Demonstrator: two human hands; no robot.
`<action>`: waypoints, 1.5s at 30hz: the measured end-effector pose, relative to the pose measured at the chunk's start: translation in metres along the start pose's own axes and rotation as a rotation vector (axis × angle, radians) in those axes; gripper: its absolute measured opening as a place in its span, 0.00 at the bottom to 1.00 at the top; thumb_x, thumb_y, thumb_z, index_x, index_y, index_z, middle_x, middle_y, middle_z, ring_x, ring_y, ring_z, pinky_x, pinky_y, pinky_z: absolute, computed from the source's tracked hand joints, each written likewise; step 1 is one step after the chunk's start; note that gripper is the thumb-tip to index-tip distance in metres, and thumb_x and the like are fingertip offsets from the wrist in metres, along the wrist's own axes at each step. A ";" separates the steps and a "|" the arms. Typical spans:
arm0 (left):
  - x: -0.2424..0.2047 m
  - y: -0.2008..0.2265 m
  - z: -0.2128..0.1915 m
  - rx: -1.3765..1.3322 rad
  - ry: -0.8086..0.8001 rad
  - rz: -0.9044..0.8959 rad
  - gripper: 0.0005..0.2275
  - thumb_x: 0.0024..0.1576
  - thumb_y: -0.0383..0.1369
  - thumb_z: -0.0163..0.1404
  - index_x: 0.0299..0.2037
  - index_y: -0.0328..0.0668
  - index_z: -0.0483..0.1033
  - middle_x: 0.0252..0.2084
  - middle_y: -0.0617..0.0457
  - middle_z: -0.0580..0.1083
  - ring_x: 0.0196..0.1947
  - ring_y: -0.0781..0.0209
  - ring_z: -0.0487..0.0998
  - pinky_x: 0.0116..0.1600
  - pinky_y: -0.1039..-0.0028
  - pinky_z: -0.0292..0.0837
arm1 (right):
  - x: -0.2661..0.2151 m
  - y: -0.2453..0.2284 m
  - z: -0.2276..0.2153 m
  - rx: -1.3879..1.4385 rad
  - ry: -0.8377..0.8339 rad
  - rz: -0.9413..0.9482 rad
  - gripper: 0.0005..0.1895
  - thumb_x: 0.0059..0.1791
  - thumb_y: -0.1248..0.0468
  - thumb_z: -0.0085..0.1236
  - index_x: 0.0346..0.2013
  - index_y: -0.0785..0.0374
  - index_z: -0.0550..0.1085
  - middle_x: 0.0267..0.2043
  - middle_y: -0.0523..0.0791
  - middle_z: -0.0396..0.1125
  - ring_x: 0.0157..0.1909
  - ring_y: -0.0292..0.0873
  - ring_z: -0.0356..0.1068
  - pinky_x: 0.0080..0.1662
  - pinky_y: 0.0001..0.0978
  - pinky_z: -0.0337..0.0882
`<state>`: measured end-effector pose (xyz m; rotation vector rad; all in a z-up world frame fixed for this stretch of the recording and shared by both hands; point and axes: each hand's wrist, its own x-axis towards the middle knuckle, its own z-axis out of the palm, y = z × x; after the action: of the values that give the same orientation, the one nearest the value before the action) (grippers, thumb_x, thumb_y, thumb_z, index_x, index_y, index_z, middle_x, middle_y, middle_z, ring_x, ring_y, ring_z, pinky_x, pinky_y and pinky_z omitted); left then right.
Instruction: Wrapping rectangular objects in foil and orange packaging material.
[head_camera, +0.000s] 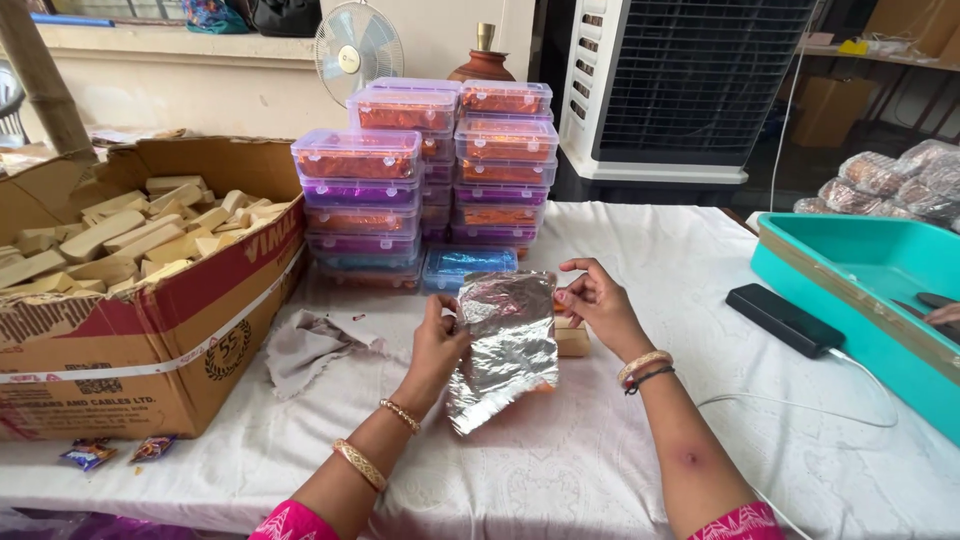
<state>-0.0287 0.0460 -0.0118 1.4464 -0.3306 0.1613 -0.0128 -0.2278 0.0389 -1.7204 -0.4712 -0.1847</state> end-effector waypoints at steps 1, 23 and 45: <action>-0.001 0.002 -0.001 0.069 0.041 -0.016 0.15 0.54 0.17 0.48 0.48 0.39 0.60 0.28 0.49 0.74 0.24 0.66 0.73 0.25 0.74 0.68 | 0.001 0.005 -0.004 -0.106 0.040 -0.002 0.22 0.49 0.64 0.61 0.57 0.57 0.68 0.34 0.42 0.70 0.36 0.37 0.70 0.35 0.28 0.72; -0.019 0.007 0.004 0.809 -0.101 0.081 0.16 0.49 0.16 0.52 0.46 0.40 0.72 0.50 0.43 0.73 0.48 0.44 0.76 0.54 0.61 0.73 | -0.006 0.000 -0.036 -0.718 -0.117 0.219 0.31 0.35 0.57 0.72 0.51 0.58 0.76 0.52 0.44 0.74 0.54 0.43 0.74 0.58 0.35 0.71; 0.009 -0.028 0.010 0.576 -0.161 0.016 0.37 0.42 0.28 0.67 0.63 0.34 0.63 0.58 0.42 0.73 0.58 0.51 0.75 0.63 0.70 0.71 | -0.009 0.002 0.034 -0.404 -0.306 0.067 0.32 0.38 0.54 0.72 0.53 0.59 0.73 0.53 0.45 0.72 0.56 0.41 0.72 0.59 0.35 0.70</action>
<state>-0.0131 0.0318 -0.0347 2.0335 -0.4502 0.1607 -0.0251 -0.1969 0.0268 -2.1717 -0.6310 0.0382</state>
